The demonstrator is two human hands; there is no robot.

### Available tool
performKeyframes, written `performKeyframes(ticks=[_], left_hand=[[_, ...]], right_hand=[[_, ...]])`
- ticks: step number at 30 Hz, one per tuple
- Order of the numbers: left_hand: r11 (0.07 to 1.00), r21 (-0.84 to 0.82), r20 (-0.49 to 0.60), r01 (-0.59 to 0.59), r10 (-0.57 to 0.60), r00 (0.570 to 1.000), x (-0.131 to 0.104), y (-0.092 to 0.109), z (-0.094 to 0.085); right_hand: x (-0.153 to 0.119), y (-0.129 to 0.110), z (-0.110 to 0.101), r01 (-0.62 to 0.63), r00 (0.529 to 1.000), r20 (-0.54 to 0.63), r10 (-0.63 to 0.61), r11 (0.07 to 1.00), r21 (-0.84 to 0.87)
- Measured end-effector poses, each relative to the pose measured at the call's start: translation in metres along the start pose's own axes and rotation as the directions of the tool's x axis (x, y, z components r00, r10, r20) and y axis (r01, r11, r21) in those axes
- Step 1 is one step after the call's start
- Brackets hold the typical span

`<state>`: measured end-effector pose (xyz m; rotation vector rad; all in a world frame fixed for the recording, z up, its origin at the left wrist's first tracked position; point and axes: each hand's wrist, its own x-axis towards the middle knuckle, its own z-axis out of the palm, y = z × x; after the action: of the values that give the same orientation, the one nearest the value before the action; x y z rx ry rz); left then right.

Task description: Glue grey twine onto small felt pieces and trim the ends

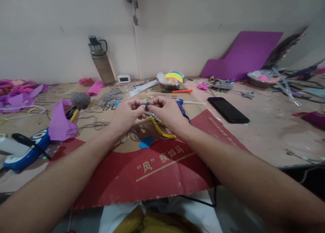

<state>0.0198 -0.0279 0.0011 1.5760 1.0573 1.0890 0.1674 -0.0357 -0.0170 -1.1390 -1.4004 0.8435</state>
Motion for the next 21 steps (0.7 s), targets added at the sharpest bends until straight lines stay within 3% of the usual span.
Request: performKeyframes(ticks=[6, 13, 15, 19, 21], left_hand=[[0.936, -0.309, 0.173, 0.167, -0.117, 0.978, 0.007, -0.005, -0.008], [0.908, -0.323, 0.214, 0.267, -0.205, 0.955, 0.006, -0.002, -0.012], [0.925, -0.297, 0.144, 0.239, -0.204, 0.968, 0.008, -0.003, -0.013], [0.968, -0.234, -0.127, 0.093, -0.125, 0.984, 0.015, -0.006, -0.025], [0.955, -0.282, -0.119, 0.087, -0.125, 0.985, 0.018, -0.005, -0.031]], right_hand=[[0.002, -0.003, -0.003, -0.045, 0.998, -0.037, 0.044, 0.999, -0.013], [0.003, 0.001, -0.007, -0.041, 0.999, 0.002, 0.042, 0.996, -0.082], [0.003, 0.001, -0.008, -0.048, 0.999, 0.016, 0.050, 0.996, -0.080], [0.004, -0.002, -0.009, -0.057, 0.998, 0.013, 0.059, 0.994, -0.097], [0.005, -0.004, -0.010, -0.065, 0.998, -0.008, 0.065, 0.992, -0.111]])
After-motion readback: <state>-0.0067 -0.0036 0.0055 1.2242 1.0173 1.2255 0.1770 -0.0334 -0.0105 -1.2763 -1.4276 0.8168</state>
